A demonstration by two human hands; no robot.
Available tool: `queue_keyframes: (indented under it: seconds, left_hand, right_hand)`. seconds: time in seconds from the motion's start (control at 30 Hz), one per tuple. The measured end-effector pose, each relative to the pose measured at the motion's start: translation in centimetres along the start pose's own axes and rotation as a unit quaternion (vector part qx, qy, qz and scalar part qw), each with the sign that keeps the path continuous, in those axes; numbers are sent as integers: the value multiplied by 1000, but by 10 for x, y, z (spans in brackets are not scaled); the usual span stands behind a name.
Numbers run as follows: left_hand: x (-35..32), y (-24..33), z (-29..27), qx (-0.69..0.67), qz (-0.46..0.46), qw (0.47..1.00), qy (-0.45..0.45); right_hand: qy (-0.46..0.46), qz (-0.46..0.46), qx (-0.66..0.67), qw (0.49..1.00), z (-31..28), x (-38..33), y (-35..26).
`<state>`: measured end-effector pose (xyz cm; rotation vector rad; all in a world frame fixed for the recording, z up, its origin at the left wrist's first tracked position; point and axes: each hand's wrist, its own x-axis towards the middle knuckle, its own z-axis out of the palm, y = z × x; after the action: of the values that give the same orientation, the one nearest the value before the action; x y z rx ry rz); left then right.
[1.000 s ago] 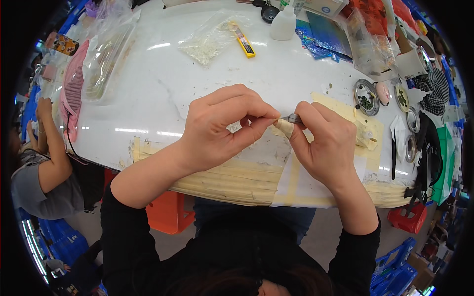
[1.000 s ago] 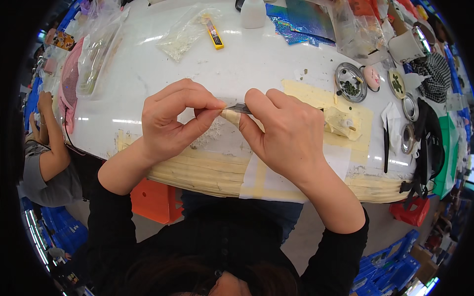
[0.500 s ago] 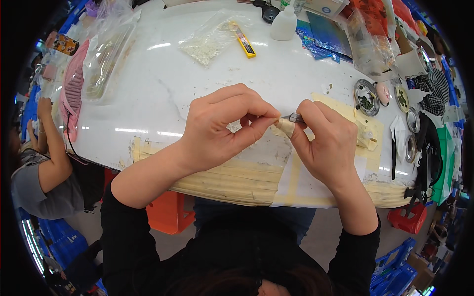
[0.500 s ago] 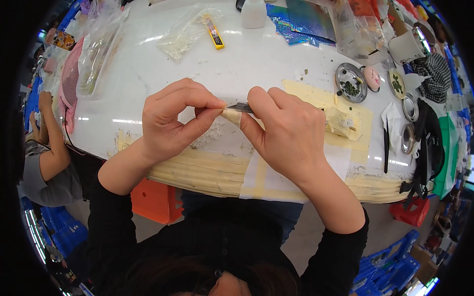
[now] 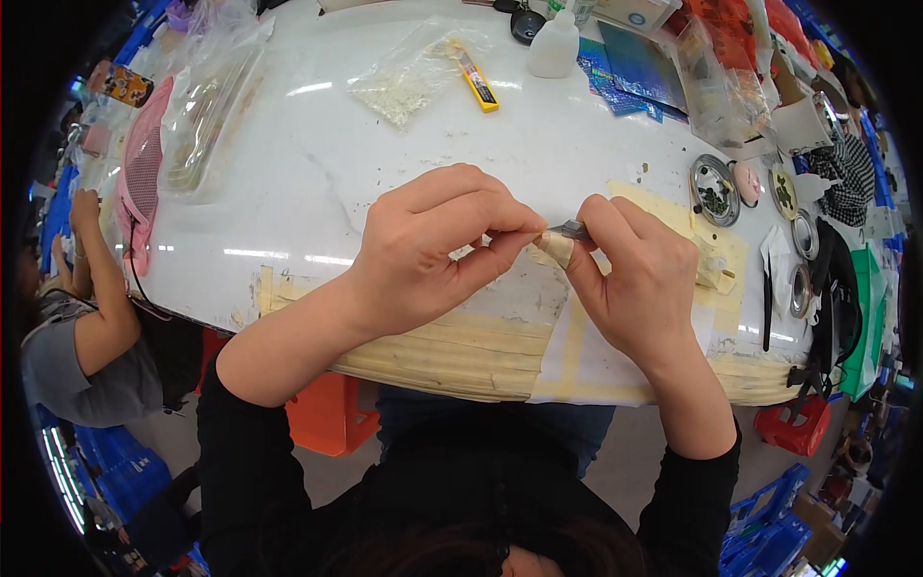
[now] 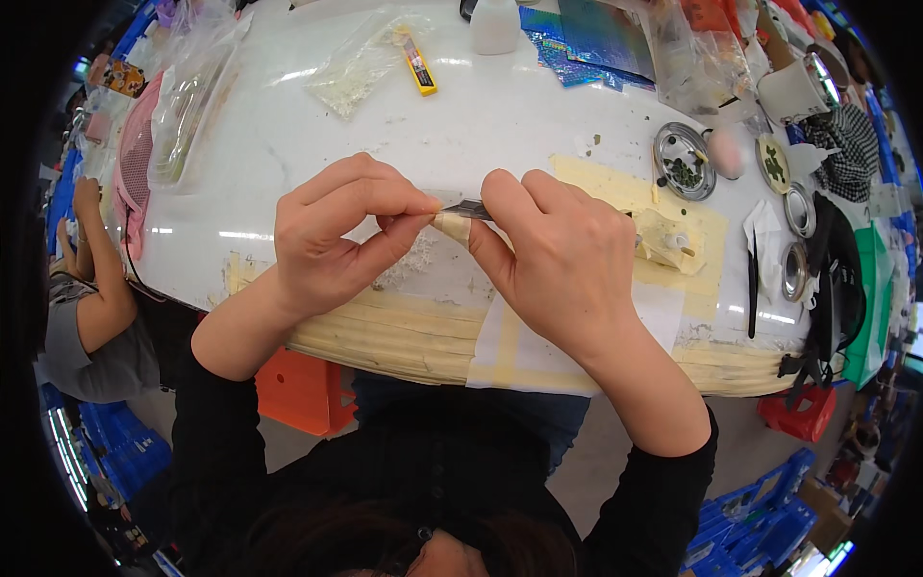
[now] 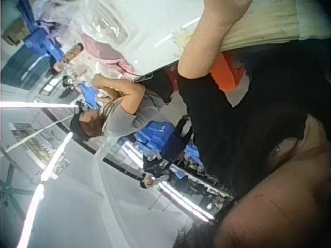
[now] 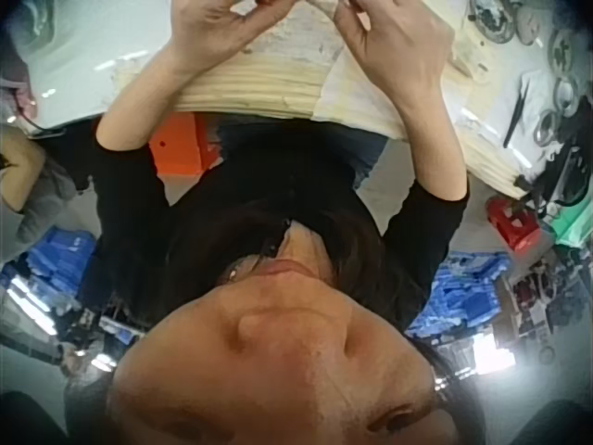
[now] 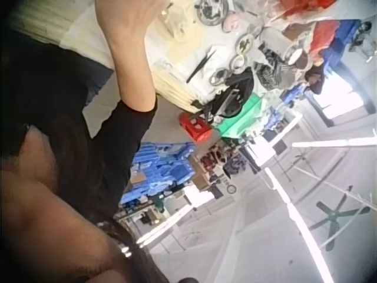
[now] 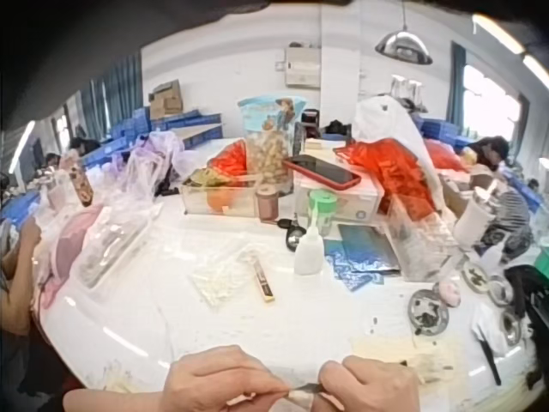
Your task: Carefully trimming excess material from small beige plastic toy components using a craft knife.
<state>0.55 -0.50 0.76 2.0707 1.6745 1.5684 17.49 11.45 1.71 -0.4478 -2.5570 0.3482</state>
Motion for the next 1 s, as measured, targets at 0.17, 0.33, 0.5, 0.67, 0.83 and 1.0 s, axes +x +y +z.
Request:
queue_keyframes:
  seconds: [0.17, 0.33, 0.5, 0.67, 0.83, 1.0]
  left_hand:
    - [0, 0, 0, 5, -1, 1000, -2]
    - [0, 4, -2, -62, -81, 995, -19]
    - [-1, 3, -2, -117, -120, 986, -26]
    - [-1, 2, -3, -118, -118, 986, -29]
    - [-1, 1, -3, -112, -110, 987, -32]
    - [-1, 1, -2, -116, -107, 987, -28]
  right_hand:
    - [-7, -4, 1, 1000, -2, 1, 0]
    - [-3, -9, 0, 1000, -2, 0, 1]
    - [-1, -3, 0, 1000, -2, 0, 1]
    - [-6, 1, 10, 1000, -2, 0, 1]
    - [5, -13, 2, 1000, 2, -2, 5]
    - [-4, 1, 26, 1000, 0, -1, 2]
